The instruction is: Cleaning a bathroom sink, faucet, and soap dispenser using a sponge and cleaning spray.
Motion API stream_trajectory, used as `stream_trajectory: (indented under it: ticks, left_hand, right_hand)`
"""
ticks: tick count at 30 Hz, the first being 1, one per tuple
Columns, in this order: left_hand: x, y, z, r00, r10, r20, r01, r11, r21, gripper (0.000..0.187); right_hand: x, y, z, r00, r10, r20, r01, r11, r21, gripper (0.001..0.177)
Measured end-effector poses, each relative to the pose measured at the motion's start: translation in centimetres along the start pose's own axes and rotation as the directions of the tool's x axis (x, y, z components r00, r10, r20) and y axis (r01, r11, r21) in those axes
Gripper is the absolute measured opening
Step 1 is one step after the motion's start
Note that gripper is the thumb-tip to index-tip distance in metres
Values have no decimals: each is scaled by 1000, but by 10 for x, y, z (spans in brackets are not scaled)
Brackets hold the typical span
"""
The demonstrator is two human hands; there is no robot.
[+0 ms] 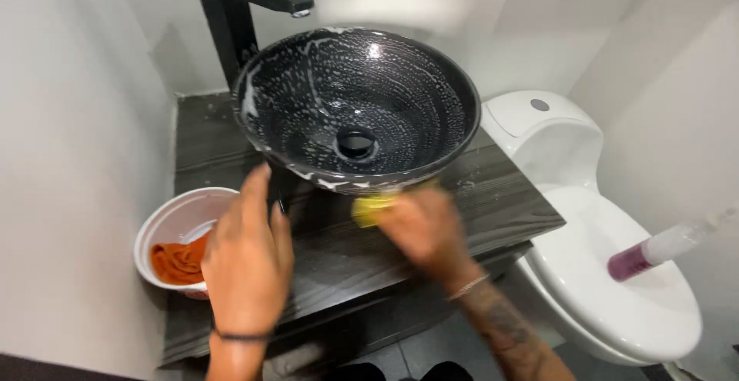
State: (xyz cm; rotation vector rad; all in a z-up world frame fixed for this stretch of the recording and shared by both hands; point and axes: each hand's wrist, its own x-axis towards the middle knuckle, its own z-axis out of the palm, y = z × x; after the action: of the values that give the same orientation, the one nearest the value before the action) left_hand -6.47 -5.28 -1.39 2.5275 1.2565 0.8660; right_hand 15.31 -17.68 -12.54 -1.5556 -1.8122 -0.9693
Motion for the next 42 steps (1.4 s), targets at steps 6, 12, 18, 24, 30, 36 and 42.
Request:
stream_trajectory:
  ticks: [6,12,18,24,30,36,42]
  left_hand:
    - [-38,-31,-17,937,323,-133,-295,936,192,45]
    - [-43,-50,-23,970,241,-32,-229,950,211,46]
    - [-54,-64,-17,942,303,-147,-269,939,213,35]
    - [-57,-68,-15,923,338,-185,-316,938,140,40]
    - [-56,-76,-17,926,337,-169,-325,941,92,46]
    - [-66,-70,-24,909,339,-242,-342,939,34,43]
    - [-91,-60,-34,914,327,-239,-336,942,4,37]
  right_hand:
    - [-17,45,-25,995,58,-84,-66,992,-107,19]
    - [25,42,-22,838,-491,239,536,821,-194,34]
    - [68,-23,69,682,-580,445,731,535,-423,38]
    - [88,-39,72,507,-276,817,782,547,-300,44]
    - [77,-14,52,691,-514,508,708,622,-334,52]
    - [93,-25,49,669,-540,510,727,617,-300,51]
    - [133,-48,76,722,-528,447,662,714,-226,48]
